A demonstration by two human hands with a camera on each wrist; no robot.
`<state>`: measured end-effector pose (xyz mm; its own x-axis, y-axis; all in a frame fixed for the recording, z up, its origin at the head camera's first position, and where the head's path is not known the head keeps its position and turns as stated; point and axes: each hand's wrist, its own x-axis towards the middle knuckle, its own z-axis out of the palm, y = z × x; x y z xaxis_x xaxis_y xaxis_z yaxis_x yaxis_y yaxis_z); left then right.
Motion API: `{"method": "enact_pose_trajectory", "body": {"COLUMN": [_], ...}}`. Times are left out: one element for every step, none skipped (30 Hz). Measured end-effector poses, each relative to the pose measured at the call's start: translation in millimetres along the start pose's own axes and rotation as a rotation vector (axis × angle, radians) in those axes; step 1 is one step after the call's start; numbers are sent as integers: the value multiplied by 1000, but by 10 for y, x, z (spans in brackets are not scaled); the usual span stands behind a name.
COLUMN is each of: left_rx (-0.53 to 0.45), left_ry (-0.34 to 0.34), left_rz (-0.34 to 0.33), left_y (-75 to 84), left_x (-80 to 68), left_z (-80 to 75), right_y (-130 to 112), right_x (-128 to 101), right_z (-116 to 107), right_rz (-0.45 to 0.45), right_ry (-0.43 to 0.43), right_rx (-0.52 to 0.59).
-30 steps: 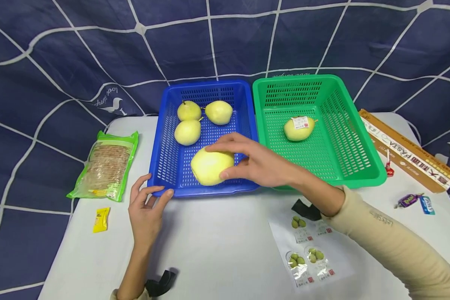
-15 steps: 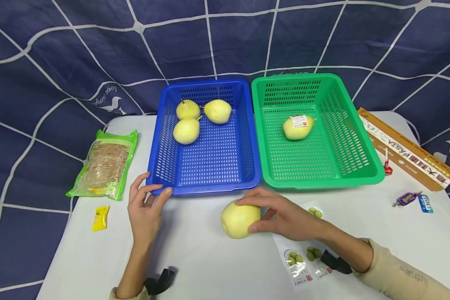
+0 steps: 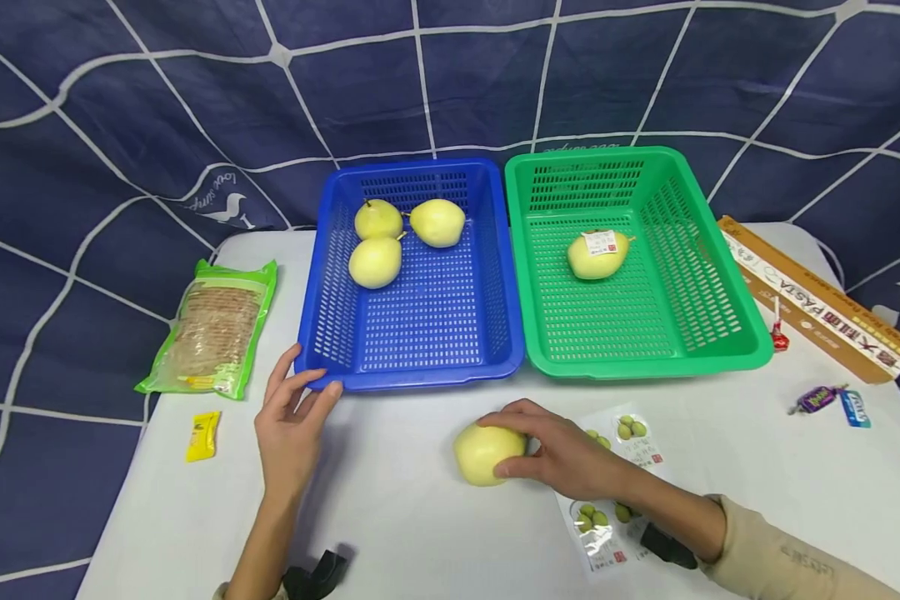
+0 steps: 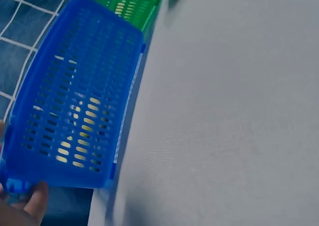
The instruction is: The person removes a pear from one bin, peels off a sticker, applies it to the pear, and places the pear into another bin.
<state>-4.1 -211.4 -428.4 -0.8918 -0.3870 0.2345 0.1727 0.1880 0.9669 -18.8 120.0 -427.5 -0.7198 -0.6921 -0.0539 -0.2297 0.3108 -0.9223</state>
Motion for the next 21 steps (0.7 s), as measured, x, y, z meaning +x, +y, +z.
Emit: {"method": "enact_pose_trajectory", "body": {"left_rx": [18, 46, 74, 116, 161, 206, 239, 254, 245, 229, 192, 131, 59, -13, -66, -100, -125, -131, -115, -94, -69], "left_ry": [8, 21, 38, 58, 81, 101, 115, 119, 109, 85, 42, -23, -103, -194, -283, -364, -436, -496, -540, -572, -590], "left_rz": [0, 3, 10, 18, 27, 47, 72, 110, 150, 190, 226, 234, 218, 182, 116, 38, -47, -123, -177, -218, -255], "left_y": [23, 47, 72, 98, 123, 151, 175, 195, 210, 227, 240, 255, 267, 278, 290, 305, 312, 313, 310, 302, 292], "left_x": [-12, -26, -44, -66, -93, -123, -157, -190, -223, -258, -293, -331, -371, -413, -454, -495, -533, -565, -587, -600, -605], "left_z": [3, 9, 16, 25, 36, 51, 68, 87, 110, 136, 164, 194, 225, 254, 288, 323, 358, 395, 433, 471, 508], "right_y": [1, 1, 3, 3, 2, 0, 1, 3, 3, 3, 2, 0, -1, 0, 0, 2, 5, 8, 13, 16, 18], "right_x": [-4, -7, -7, -9, -10, -10, -12, -11, -13, -14, -17, -20, -24, -29, -37, -45, -53, -60, -65, -67, -69], "right_z": [3, 7, 11, 15, 20, 24, 28, 32, 35, 37, 37, 37, 35, 33, 31, 28, 26, 26, 26, 28, 32], "right_rz": [-1, 3, 11, 17, 24, 31, 35, 41, 43, 51, 59, 65, 71, 77, 82, 84, 82, 78, 75, 71, 65], "right_ry": [8, 17, 25, 33, 40, 46, 54, 61, 66, 69, 68, 67, 63, 56, 50, 42, 35, 29, 25, 21, 19], "right_rx": [-5, -14, -23, -32, -39, -46, -56, -66, -74, -77, -82, -87, -88, -86, -86, -81, -77, -68, -58, -47, -36]}}
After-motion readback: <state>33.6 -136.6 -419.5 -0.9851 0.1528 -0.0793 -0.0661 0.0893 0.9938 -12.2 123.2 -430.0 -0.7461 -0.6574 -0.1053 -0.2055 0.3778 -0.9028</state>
